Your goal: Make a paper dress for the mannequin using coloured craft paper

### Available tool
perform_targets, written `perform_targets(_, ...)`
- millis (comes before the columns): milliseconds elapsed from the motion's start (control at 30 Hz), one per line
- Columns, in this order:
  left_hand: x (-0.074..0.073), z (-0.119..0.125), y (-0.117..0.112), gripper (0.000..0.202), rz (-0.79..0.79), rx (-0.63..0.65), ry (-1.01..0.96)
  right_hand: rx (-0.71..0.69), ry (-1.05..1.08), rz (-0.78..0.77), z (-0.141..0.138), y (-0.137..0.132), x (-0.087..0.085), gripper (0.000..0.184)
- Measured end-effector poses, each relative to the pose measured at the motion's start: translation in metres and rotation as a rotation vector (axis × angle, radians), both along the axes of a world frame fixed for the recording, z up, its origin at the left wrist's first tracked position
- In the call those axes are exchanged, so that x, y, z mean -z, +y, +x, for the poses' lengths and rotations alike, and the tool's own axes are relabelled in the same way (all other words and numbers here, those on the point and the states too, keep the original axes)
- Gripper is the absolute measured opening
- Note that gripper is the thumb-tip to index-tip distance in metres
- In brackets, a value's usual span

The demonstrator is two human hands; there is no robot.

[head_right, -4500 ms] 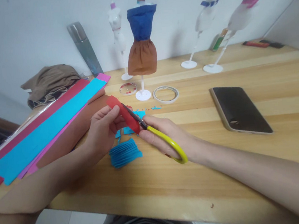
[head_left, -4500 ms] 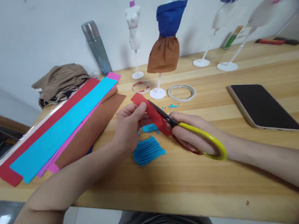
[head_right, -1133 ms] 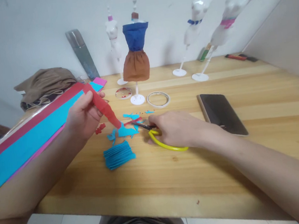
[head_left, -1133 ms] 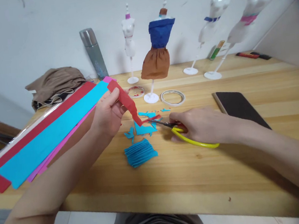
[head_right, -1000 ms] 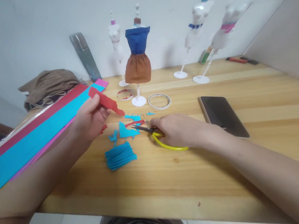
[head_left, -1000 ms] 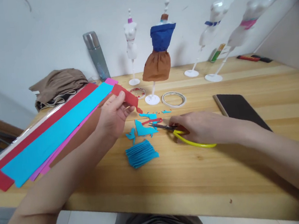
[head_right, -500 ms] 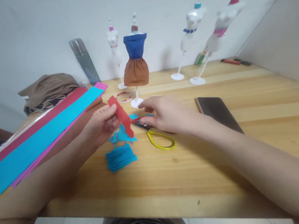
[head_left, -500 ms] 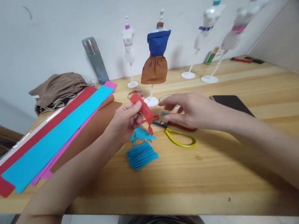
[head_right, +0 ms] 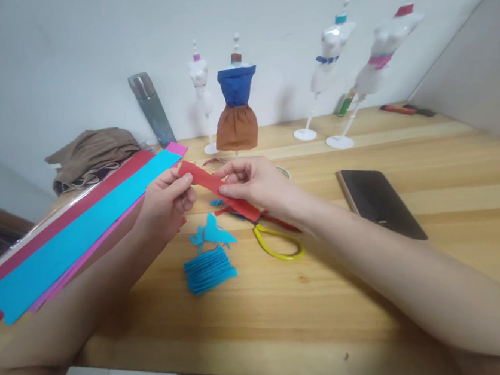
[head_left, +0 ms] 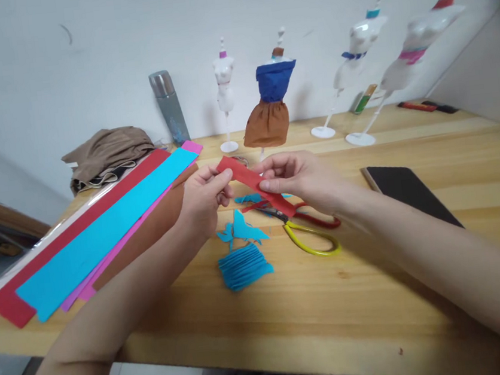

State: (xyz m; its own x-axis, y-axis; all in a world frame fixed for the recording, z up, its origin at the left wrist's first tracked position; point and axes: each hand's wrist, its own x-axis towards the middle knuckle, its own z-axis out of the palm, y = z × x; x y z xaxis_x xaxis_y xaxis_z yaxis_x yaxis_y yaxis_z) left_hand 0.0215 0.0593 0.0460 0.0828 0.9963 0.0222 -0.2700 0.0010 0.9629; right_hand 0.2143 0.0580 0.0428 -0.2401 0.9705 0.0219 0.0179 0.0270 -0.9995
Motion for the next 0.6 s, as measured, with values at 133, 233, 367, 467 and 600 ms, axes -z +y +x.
perform_targets(133,0.001,-0.004,0.001,0.017,0.005,0.058,0.044,-0.006,-0.019,0.017,0.004,-0.003,0.004,0.018)
perform_targets(233,0.002,-0.004,-0.001,0.022,0.038,0.124,0.088,-0.035,-0.004,0.012,0.002,-0.007,0.005,0.021)
perform_targets(367,0.002,-0.002,-0.007,0.025,0.091,0.207,0.132,-0.011,0.07,0.08,-0.003,-0.012,0.002,0.023)
perform_targets(467,0.003,0.0,-0.01,0.025,0.111,0.246,0.166,-0.007,0.044,0.141,-0.003,-0.013,0.0,0.021)
perform_targets(600,0.004,0.002,-0.012,0.023,0.123,0.287,0.193,-0.017,0.003,0.154,-0.004,-0.015,-0.002,0.016)
